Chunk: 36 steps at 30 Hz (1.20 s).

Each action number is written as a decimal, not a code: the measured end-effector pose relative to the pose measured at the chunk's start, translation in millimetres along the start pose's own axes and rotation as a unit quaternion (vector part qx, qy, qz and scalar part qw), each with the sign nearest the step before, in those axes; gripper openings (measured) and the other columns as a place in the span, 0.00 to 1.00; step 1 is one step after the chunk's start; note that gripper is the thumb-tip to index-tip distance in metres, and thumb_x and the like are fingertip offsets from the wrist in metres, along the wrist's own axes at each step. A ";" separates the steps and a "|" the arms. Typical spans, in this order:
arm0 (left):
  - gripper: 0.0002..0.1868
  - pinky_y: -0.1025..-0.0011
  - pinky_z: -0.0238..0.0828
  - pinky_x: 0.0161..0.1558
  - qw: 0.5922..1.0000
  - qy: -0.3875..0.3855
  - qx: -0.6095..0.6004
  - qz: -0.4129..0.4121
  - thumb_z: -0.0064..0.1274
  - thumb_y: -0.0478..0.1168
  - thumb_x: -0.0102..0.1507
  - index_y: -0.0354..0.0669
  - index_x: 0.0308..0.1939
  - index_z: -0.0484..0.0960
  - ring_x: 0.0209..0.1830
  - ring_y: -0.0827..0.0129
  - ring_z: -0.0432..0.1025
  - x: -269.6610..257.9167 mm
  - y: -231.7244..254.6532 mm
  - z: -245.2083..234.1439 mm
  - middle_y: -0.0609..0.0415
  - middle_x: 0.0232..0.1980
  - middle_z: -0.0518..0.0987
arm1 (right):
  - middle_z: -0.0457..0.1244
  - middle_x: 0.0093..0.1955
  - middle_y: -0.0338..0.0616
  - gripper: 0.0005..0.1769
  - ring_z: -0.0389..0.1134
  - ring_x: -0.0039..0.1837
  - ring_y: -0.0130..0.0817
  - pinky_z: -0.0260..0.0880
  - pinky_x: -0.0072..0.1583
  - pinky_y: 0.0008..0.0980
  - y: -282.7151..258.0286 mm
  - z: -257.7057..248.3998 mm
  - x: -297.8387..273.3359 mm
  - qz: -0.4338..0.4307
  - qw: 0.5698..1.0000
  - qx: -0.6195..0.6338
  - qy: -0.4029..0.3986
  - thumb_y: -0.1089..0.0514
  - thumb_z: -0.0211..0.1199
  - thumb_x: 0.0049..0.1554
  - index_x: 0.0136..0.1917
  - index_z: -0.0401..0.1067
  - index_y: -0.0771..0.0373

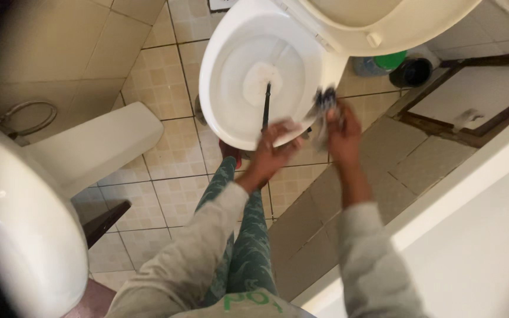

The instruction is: The person cleans a toilet by first wiping the tank and seat with a cloth, then scrubbing the inside of the bowl with a toilet brush, and finally wiping the rim and seat again with the cloth.

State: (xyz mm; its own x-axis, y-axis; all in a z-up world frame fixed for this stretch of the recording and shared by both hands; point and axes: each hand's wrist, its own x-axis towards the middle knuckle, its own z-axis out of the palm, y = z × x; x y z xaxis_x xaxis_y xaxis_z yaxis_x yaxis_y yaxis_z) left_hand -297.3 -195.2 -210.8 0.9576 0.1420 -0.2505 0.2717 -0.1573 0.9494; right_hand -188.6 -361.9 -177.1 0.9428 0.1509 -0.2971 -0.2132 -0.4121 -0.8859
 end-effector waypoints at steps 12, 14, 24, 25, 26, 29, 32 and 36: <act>0.58 0.39 0.17 0.79 0.839 -0.063 0.540 -0.036 0.47 0.68 0.69 0.32 0.82 0.32 0.86 0.43 0.24 152.1 -92.0 -172.7 0.34 0.85 0.31 | 0.57 0.78 0.48 0.31 0.53 0.75 0.62 0.51 0.66 0.65 55.3 68.8 76.2 -0.193 0.899 -0.393 0.004 0.68 0.58 0.55 0.71 0.72 0.55; 0.60 0.39 0.16 0.79 0.840 -0.086 0.527 -0.092 0.47 0.69 0.67 0.33 0.80 0.28 0.85 0.43 0.22 151.4 -104.6 -186.8 0.34 0.85 0.29 | 0.54 0.81 0.47 0.32 0.51 0.77 0.61 0.49 0.68 0.66 68.3 86.5 47.7 -0.166 0.897 -0.407 0.048 0.68 0.56 0.56 0.74 0.69 0.55; 0.61 0.35 0.19 0.76 0.854 -0.103 0.445 -0.248 0.49 0.62 0.69 0.49 0.76 0.12 0.81 0.32 0.14 145.4 -146.0 -191.2 0.24 0.79 0.15 | 0.48 0.82 0.61 0.35 0.49 0.78 0.65 0.48 0.73 0.63 71.7 256.5 -97.4 -0.026 0.937 -0.334 0.101 0.64 0.54 0.57 0.78 0.59 0.68; 0.60 0.36 0.19 0.76 0.849 -0.119 0.446 -0.256 0.49 0.61 0.69 0.49 0.76 0.11 0.81 0.32 0.14 149.6 -144.3 -193.6 0.24 0.79 0.14 | 0.48 0.79 0.67 0.40 0.49 0.76 0.69 0.47 0.72 0.64 64.9 273.5 -99.2 -0.072 0.933 -0.345 0.077 0.63 0.56 0.50 0.76 0.58 0.72; 0.61 0.36 0.20 0.76 0.845 -0.125 0.446 -0.267 0.50 0.60 0.69 0.49 0.76 0.10 0.82 0.33 0.14 151.6 -141.8 -196.5 0.25 0.79 0.14 | 0.49 0.79 0.65 0.40 0.51 0.74 0.67 0.50 0.72 0.61 58.2 289.5 -96.3 -0.040 0.945 -0.320 0.051 0.64 0.57 0.49 0.75 0.59 0.70; 0.62 0.38 0.22 0.77 0.841 -0.138 0.443 -0.278 0.53 0.54 0.67 0.49 0.76 0.10 0.82 0.33 0.15 152.4 -135.4 -197.2 0.25 0.79 0.15 | 0.55 0.76 0.58 0.38 0.56 0.70 0.64 0.58 0.70 0.55 55.5 290.0 -84.1 0.025 0.960 -0.273 -0.062 0.64 0.58 0.49 0.75 0.63 0.62; 0.63 0.38 0.23 0.77 0.839 -0.150 0.452 -0.264 0.54 0.50 0.67 0.46 0.76 0.09 0.82 0.31 0.17 148.7 -130.5 -197.8 0.22 0.79 0.16 | 0.62 0.69 0.51 0.38 0.60 0.67 0.60 0.61 0.64 0.55 71.9 227.9 -75.3 -0.047 0.952 -0.255 -0.164 0.58 0.65 0.40 0.67 0.70 0.57; 0.64 0.39 0.25 0.77 0.826 -0.155 0.469 -0.273 0.55 0.50 0.66 0.45 0.75 0.10 0.82 0.30 0.19 152.7 -125.4 -197.5 0.21 0.79 0.18 | 0.64 0.72 0.40 0.34 0.63 0.71 0.44 0.61 0.60 0.50 88.0 118.5 -27.4 -0.148 0.885 -0.423 -0.127 0.72 0.56 0.47 0.63 0.77 0.46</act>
State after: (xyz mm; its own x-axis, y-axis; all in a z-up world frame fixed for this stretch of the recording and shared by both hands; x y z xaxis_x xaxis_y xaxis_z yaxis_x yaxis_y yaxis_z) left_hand -204.0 39.2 -330.6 0.6075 0.2070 -0.7669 0.4859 -0.8606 0.1525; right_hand -263.5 -295.9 -289.1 0.8141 0.5176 -0.2634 0.4025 -0.8298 -0.3866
